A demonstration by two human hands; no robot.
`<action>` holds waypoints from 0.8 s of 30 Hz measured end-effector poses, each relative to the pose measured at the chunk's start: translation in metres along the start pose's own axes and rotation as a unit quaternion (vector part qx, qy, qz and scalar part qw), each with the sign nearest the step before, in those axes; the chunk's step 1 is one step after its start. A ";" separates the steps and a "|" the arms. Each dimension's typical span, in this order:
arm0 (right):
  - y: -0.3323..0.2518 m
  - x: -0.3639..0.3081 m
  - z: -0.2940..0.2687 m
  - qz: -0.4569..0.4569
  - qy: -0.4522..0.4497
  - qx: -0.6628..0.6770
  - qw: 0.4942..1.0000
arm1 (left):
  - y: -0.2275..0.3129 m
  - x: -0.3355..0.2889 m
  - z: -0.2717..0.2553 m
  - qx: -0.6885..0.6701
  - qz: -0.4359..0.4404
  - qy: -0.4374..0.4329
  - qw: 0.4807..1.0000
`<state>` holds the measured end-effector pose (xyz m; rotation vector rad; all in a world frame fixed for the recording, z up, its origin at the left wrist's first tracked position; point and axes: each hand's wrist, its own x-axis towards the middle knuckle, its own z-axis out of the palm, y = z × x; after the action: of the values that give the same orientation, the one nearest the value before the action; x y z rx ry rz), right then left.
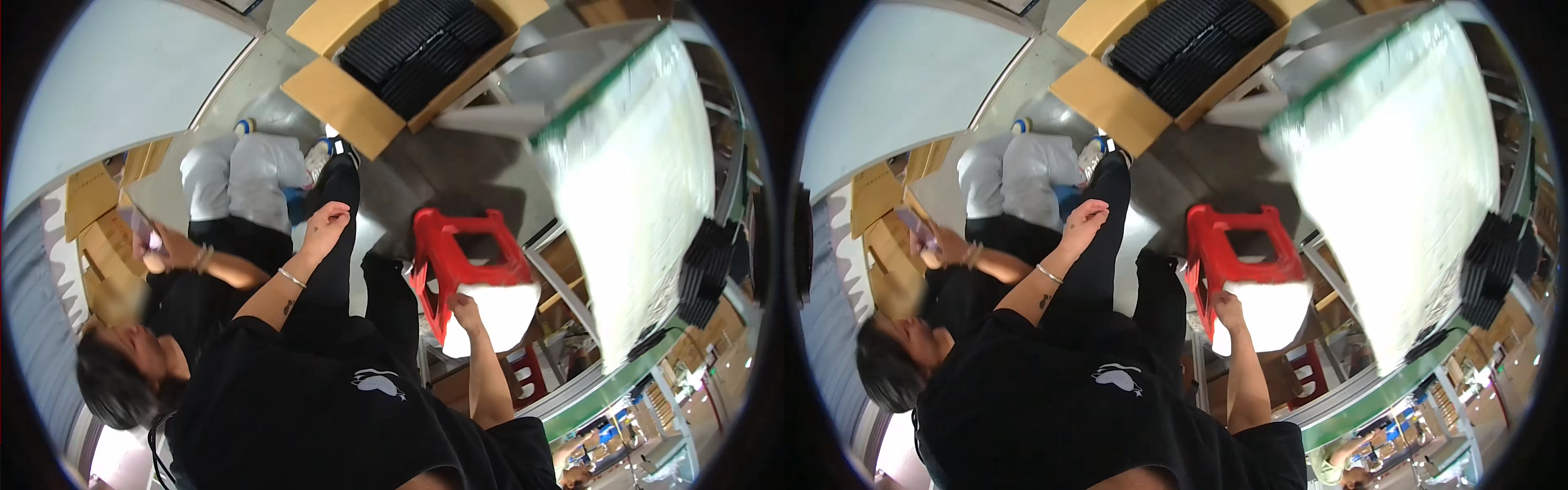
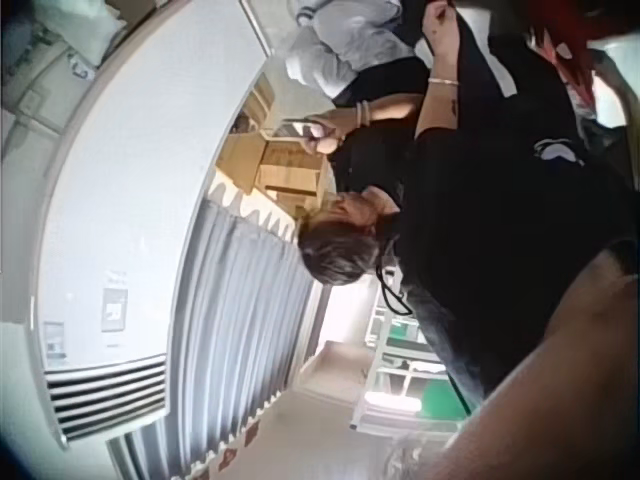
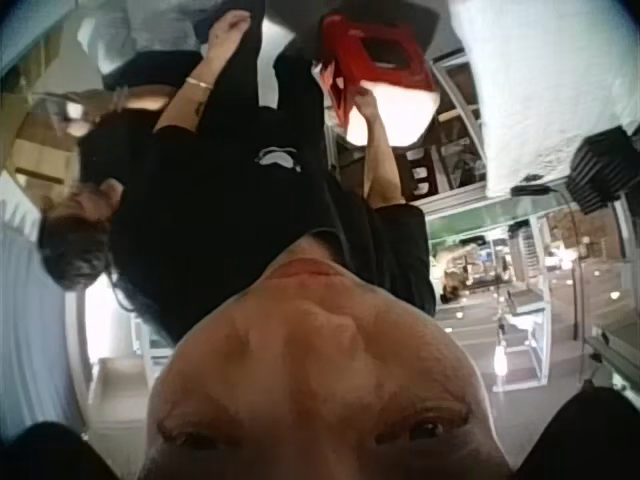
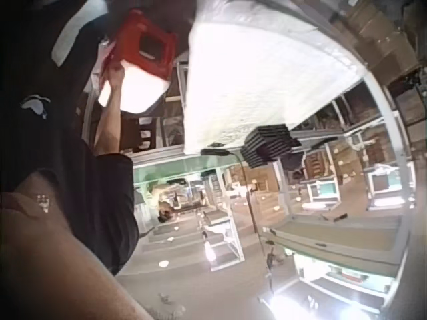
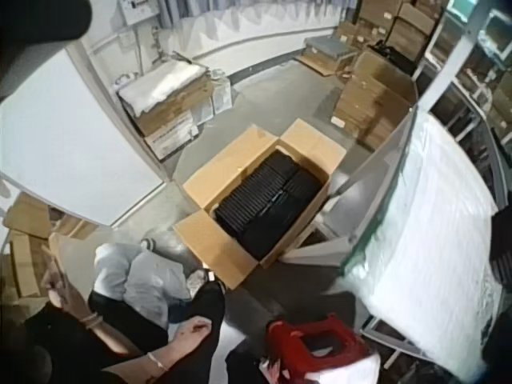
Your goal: The person takes stacks of black plastic components out of cardboard boxes, arranges them onto the workstation table by hand, and picks up dropped parts from the floor.
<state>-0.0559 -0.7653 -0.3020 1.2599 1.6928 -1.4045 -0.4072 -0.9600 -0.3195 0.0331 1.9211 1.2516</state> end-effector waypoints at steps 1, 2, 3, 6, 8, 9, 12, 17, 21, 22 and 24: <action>-0.033 0.010 -0.002 0.015 0.018 0.060 0.998 | 0.011 0.023 -0.004 0.007 -0.019 -0.011 1.000; -0.066 0.022 -0.002 0.030 0.036 0.121 0.992 | 0.021 0.047 -0.006 0.015 -0.039 -0.024 0.999; -0.133 0.024 -0.004 0.038 0.045 0.101 0.993 | 0.031 0.070 -0.012 0.017 -0.052 -0.050 0.997; -0.204 0.086 0.008 -0.013 0.050 0.134 0.990 | 0.074 0.142 -0.003 0.084 -0.013 -0.092 0.992; -0.247 0.153 0.016 -0.016 0.037 0.149 0.988 | 0.087 0.186 0.004 0.050 -0.001 -0.094 0.994; -0.270 0.181 0.015 0.002 0.032 0.131 0.991 | 0.084 0.208 0.007 0.019 0.016 -0.091 0.996; -0.326 0.283 0.033 0.030 0.089 0.265 0.960 | 0.052 0.276 0.005 -0.008 -0.060 -0.090 0.994; -0.328 0.431 0.004 0.094 0.167 0.258 0.947 | 0.059 0.366 0.052 0.129 -0.023 -0.071 0.989; -0.347 0.468 0.000 0.199 0.208 0.371 0.883 | 0.012 0.417 0.092 0.233 0.041 -0.068 0.969; -0.346 0.475 -0.003 0.207 0.210 0.368 0.882 | 0.007 0.423 0.108 0.264 0.060 -0.062 0.961; -0.342 0.490 -0.002 0.224 0.257 0.327 0.881 | -0.003 0.437 0.129 0.280 0.034 -0.063 0.957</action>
<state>-0.5524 -0.6188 -0.6008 2.4006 1.0872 -1.4668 -0.6118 -0.6773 -0.6122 0.4647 2.1129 0.6899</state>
